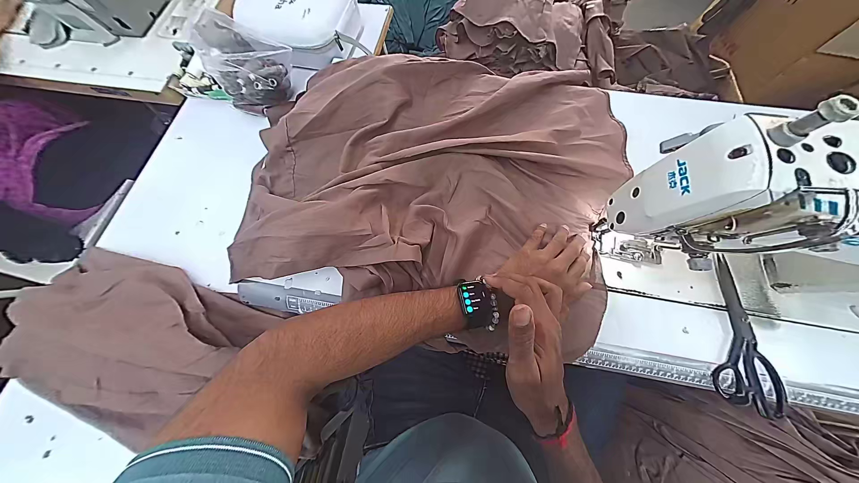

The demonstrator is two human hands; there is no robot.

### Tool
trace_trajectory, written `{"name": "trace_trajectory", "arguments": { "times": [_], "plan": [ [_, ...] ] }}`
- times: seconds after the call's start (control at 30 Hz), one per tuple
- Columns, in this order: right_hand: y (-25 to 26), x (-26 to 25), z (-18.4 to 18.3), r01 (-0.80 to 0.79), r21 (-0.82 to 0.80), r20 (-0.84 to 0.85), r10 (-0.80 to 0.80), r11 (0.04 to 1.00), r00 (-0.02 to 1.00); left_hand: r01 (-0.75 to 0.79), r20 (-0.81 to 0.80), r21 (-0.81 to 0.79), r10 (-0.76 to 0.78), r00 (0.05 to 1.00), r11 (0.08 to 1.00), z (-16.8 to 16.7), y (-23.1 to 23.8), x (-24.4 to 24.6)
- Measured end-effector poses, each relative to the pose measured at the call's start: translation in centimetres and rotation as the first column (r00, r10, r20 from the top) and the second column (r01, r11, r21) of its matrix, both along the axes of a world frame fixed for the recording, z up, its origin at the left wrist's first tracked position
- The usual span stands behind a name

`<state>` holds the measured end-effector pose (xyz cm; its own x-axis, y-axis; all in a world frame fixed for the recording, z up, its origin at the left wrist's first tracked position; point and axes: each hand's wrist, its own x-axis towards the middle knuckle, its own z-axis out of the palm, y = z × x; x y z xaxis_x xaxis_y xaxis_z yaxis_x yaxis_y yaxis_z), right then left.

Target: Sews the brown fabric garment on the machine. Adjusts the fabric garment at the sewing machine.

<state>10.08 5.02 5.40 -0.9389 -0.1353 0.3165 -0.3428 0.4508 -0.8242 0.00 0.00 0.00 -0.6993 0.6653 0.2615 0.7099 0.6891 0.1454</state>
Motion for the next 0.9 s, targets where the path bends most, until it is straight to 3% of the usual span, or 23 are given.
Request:
{"name": "trace_trajectory", "arguments": {
  "times": [0.23,0.4,0.9],
  "plan": [
    [0.1,0.0,0.0,-0.005,-0.032,-0.007,0.005,0.999,1.0,-0.003,0.031,0.009,0.003,1.0,1.0,0.1,0.0,0.2],
    [0.3,0.1,-0.1,-0.018,-0.048,-0.018,0.017,0.999,1.0,-0.083,0.034,-0.103,0.087,0.996,0.991,2.9,-0.4,2.6],
    [0.5,0.2,-0.2,-0.04,-0.057,-0.026,0.039,0.998,0.999,-0.002,0.027,-0.081,0.004,1.0,0.997,2.2,-0.5,1.3]
  ]
}}
